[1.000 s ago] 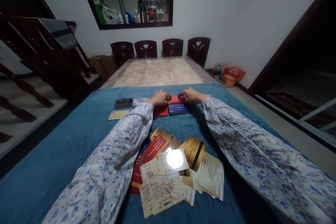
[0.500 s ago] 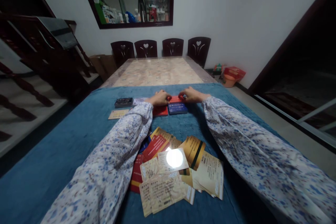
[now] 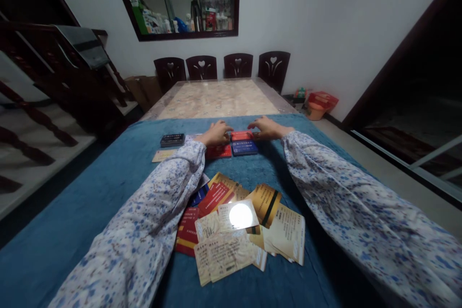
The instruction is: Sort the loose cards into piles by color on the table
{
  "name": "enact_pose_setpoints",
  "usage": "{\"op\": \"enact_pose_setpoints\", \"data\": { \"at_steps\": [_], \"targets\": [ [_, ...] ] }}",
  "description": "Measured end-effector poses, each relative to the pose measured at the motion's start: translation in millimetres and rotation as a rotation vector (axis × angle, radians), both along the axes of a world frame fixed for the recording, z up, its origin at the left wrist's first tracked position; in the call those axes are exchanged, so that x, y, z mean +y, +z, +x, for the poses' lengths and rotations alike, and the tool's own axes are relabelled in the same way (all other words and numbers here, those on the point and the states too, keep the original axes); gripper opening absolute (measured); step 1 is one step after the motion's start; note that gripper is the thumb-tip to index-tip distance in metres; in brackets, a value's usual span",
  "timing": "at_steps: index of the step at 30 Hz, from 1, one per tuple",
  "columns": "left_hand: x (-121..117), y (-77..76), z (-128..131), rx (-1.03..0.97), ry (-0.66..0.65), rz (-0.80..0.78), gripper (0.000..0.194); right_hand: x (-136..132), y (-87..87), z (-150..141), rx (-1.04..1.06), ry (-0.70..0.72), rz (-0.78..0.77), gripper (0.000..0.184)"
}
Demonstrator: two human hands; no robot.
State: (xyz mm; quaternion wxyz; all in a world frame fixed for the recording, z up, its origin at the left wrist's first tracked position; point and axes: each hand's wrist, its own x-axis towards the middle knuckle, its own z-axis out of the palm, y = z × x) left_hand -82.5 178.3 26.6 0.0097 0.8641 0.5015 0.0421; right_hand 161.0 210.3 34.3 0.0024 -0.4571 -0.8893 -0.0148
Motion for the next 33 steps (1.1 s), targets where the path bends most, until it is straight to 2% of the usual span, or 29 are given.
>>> {"op": "enact_pose_setpoints", "data": {
  "at_steps": [3, 6, 13, 25, 33],
  "targets": [
    [-7.5, 4.8, -7.5, -0.016, -0.014, 0.028, 0.047, -9.2, 10.0, 0.4, 0.032, 0.008, 0.019, 0.048],
    [-17.5, 10.9, -15.3, -0.035, -0.027, 0.036, 0.045, -19.4, 17.5, -1.9, 0.056, 0.025, 0.065, 0.039],
    [-44.7, 16.9, -33.6, -0.054, -0.018, 0.047, 0.040, -41.3, 24.5, -15.3, 0.103, 0.098, 0.118, 0.027],
    [-98.3, 9.1, -64.6, -0.076, -0.012, 0.102, 0.034, -86.8, 19.9, -51.8, 0.105, 0.161, 0.118, 0.024],
    [-133.3, 4.1, -80.9, -0.075, -0.008, 0.123, 0.028, -116.9, 15.9, -76.6, 0.120, 0.189, 0.052, 0.023]
  ]
}}
